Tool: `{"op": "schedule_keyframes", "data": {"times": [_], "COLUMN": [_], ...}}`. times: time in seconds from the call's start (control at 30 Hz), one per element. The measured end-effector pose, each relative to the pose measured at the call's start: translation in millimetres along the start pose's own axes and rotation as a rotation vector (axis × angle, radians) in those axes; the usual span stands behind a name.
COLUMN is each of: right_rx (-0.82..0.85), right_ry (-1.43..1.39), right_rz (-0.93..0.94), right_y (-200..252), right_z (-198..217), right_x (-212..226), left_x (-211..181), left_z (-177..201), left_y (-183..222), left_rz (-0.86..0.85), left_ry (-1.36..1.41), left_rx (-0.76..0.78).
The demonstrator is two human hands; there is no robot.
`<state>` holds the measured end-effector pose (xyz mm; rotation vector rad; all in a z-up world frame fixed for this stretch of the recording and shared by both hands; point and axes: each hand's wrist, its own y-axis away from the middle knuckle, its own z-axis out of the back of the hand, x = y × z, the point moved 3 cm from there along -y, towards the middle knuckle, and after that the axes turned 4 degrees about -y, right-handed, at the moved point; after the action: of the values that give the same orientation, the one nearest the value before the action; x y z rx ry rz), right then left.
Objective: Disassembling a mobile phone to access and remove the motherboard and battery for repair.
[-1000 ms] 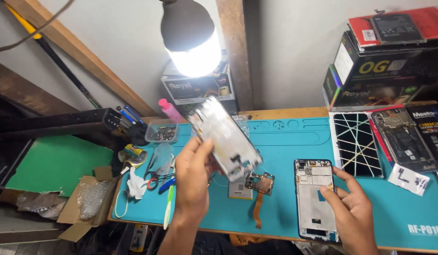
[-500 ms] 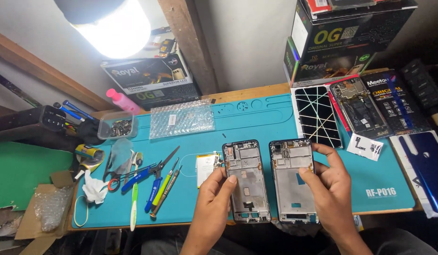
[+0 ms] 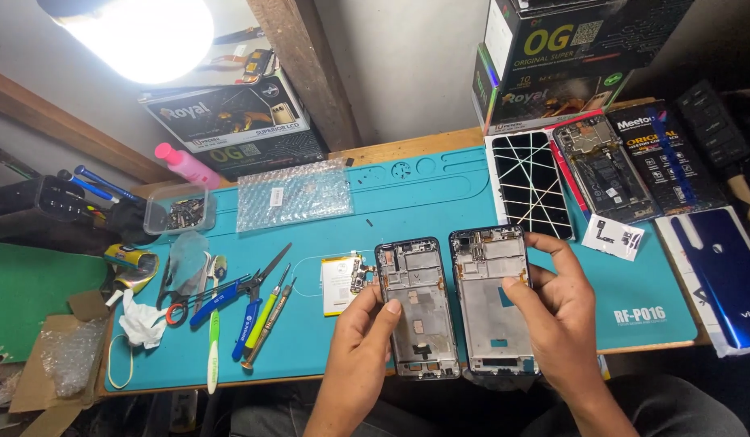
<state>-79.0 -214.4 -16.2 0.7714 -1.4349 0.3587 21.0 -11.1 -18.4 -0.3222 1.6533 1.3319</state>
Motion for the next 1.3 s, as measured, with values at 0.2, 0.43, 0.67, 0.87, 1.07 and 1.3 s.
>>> {"op": "schedule_keyframes", "data": {"times": [0.2, 0.43, 0.67, 0.87, 1.07, 1.3], "right_rx": [0.006, 0.009, 0.02, 0.017, 0.029, 0.024], "right_ry": [0.004, -0.005, -0.005, 0.024, 0.023, 0.035], "right_rz": [0.015, 0.027, 0.037, 0.033, 0.038, 0.016], "right_y": [-1, 0, -1, 0, -1, 0], "right_z": [-1, -2, -2, -2, -3, -3], "right_x": [-3, -2, -4, -4, -4, -3], "left_x": [3, 4, 4, 8, 4, -1], "left_z": [0, -2, 0, 1, 0, 0], "left_y": [-1, -1, -1, -2, -1, 1], "left_rz": [0.0, -0.035, -0.027, -0.058, -0.047, -0.028], "left_ry": [0.004, 0.006, -0.083, -0.07, -0.07, -0.07], "left_rx": [0.01, 0.04, 0.025, 0.035, 0.031, 0.028]}}
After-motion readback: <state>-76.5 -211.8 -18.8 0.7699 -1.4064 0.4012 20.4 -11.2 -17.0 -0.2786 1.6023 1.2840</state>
